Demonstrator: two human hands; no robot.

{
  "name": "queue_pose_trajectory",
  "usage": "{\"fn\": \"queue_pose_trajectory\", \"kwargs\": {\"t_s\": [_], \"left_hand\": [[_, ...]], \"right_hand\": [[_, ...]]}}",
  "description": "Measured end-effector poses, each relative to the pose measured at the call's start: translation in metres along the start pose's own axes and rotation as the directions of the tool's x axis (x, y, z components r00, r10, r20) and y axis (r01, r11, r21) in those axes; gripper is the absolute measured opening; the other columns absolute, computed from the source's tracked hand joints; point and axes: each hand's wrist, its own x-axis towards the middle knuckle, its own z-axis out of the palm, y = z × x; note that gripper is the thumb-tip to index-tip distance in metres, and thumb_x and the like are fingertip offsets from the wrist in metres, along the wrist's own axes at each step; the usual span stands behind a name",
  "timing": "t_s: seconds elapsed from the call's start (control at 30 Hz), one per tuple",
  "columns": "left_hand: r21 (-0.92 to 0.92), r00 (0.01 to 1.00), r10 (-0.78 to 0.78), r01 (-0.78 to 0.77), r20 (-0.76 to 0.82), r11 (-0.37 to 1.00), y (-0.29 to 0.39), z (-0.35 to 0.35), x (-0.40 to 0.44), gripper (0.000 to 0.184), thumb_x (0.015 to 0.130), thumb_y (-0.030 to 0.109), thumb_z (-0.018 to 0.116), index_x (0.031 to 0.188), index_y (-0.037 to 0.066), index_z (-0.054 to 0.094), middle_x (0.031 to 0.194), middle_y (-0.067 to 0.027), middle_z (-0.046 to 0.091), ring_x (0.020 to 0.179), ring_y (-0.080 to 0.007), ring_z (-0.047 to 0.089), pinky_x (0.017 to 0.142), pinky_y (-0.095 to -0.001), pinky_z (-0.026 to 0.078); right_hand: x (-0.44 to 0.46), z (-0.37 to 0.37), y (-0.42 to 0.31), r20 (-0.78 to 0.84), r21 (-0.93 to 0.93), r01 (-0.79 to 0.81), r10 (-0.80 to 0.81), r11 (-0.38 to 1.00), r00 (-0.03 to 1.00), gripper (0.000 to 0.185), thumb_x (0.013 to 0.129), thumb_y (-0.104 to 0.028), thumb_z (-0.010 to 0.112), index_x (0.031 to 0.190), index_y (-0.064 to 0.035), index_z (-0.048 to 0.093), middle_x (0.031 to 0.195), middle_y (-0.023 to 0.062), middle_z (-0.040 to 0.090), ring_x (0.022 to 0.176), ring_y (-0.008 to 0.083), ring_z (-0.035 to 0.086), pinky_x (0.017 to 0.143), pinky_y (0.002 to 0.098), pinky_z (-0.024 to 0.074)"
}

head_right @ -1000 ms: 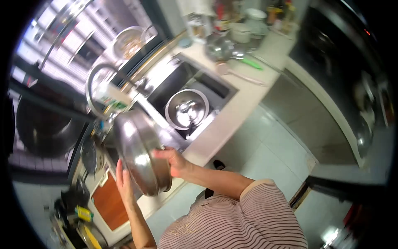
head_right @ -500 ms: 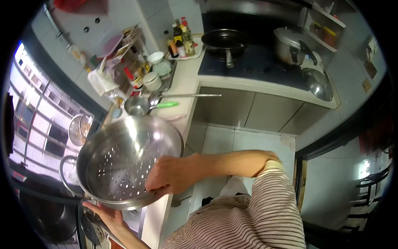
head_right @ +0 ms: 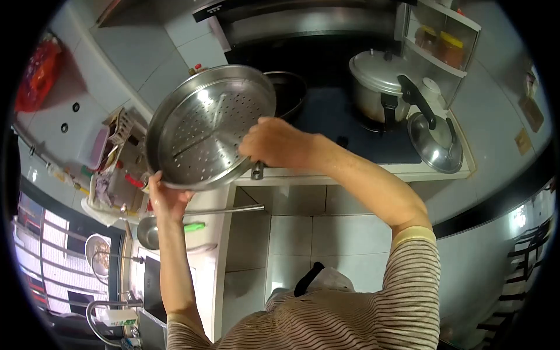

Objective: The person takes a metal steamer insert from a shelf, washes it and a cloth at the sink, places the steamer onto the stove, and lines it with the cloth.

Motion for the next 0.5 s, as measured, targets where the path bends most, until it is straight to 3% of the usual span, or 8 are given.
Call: {"fn": "queue_pose_trajectory", "kwargs": {"t_s": [0.07, 0.1, 0.23, 0.33, 0.37, 0.47, 0.5], "left_hand": [[0.012, 0.996, -0.086, 0.087, -0.027, 0.996, -0.017, 0.007, 0.049, 0.047, 0.077, 0.029, 0.049, 0.115, 0.001, 0.047, 0.109, -0.0157, 0.056, 0.089, -0.0305, 0.061, 0.071, -0.0469, 0.054], [0.037, 0.993, -0.114, 0.114, -0.010, 0.993, -0.024, 0.011, 0.069, 0.047, 0.076, 0.028, 0.050, 0.114, 0.000, 0.046, 0.108, -0.0152, 0.056, 0.088, -0.0310, 0.061, 0.071, -0.0478, 0.054], [0.103, 0.967, -0.249, 0.253, -0.046, 0.962, -0.051, 0.010, 0.155, 0.040, 0.073, 0.020, 0.053, 0.108, 0.001, 0.048, 0.101, -0.0108, 0.051, 0.088, -0.0285, 0.058, 0.071, -0.0470, 0.054], [0.283, 0.955, -0.219, 0.271, -0.201, 0.920, -0.069, 0.005, 0.212, 0.030, 0.069, 0.020, 0.058, 0.096, 0.007, 0.055, 0.092, -0.0067, 0.053, 0.084, -0.0189, 0.052, 0.069, -0.0358, 0.048], [0.324, 0.958, -0.176, 0.244, -0.225, 0.914, -0.074, 0.007, 0.226, 0.024, 0.066, 0.022, 0.059, 0.086, 0.010, 0.054, 0.090, -0.0056, 0.054, 0.086, -0.0210, 0.050, 0.080, -0.0386, 0.041], [0.630, 0.969, -0.001, 0.162, -0.247, 0.759, -0.084, 0.008, 0.259, 0.023, 0.064, 0.021, 0.059, 0.083, 0.009, 0.055, 0.090, -0.0049, 0.055, 0.087, -0.0198, 0.050, 0.082, -0.0375, 0.037], [0.669, 0.986, 0.010, 0.103, -0.164, 0.737, -0.085, 0.007, 0.266, 0.021, 0.062, 0.020, 0.060, 0.079, 0.008, 0.056, 0.089, -0.0036, 0.057, 0.088, -0.0177, 0.049, 0.081, -0.0358, 0.034]], "right_hand": [[-0.013, 0.009, 0.039, -0.002, -0.076, -0.069, 0.069, 0.995, 0.998, 0.007, 0.073, -0.011, 0.058, 0.070, -0.0124, 0.052, 0.065, 0.0005, 0.054, 0.069, 0.0179, 0.055, 0.066, 0.0299, 0.0361], [-0.020, 0.012, 0.055, 0.068, -0.165, -0.106, 0.119, 0.981, 0.991, 0.004, 0.074, -0.014, 0.061, 0.076, -0.0113, 0.058, 0.069, -0.0006, 0.055, 0.070, 0.0157, 0.052, 0.070, 0.0277, 0.0366], [-0.036, 0.027, 0.113, 0.071, -0.257, -0.208, 0.233, 0.944, 0.970, 0.009, 0.074, -0.018, 0.063, 0.078, -0.0109, 0.061, 0.072, -0.0020, 0.059, 0.075, 0.0135, 0.053, 0.077, 0.0274, 0.0342], [-0.033, 0.026, 0.144, 0.089, -0.292, -0.290, 0.328, 0.911, 0.940, 0.010, 0.071, -0.018, 0.066, 0.078, -0.0116, 0.061, 0.070, -0.0022, 0.058, 0.074, 0.0132, 0.052, 0.079, 0.0286, 0.0330], [-0.031, 0.031, 0.157, 0.075, -0.268, -0.295, 0.325, 0.917, 0.943, 0.006, 0.070, -0.013, 0.065, 0.076, -0.0137, 0.062, 0.068, -0.0023, 0.058, 0.073, 0.0139, 0.053, 0.075, 0.0294, 0.0316], [-0.030, 0.049, 0.186, 0.077, -0.274, -0.297, 0.328, 0.915, 0.941, 0.005, 0.070, -0.014, 0.066, 0.074, -0.0134, 0.062, 0.067, -0.0022, 0.058, 0.071, 0.0138, 0.053, 0.075, 0.0293, 0.0315], [-0.032, 0.057, 0.193, 0.087, -0.268, -0.323, 0.357, 0.908, 0.930, 0.006, 0.070, -0.015, 0.066, 0.075, -0.0134, 0.062, 0.067, -0.0019, 0.058, 0.071, 0.0138, 0.053, 0.074, 0.0294, 0.0315]]}}
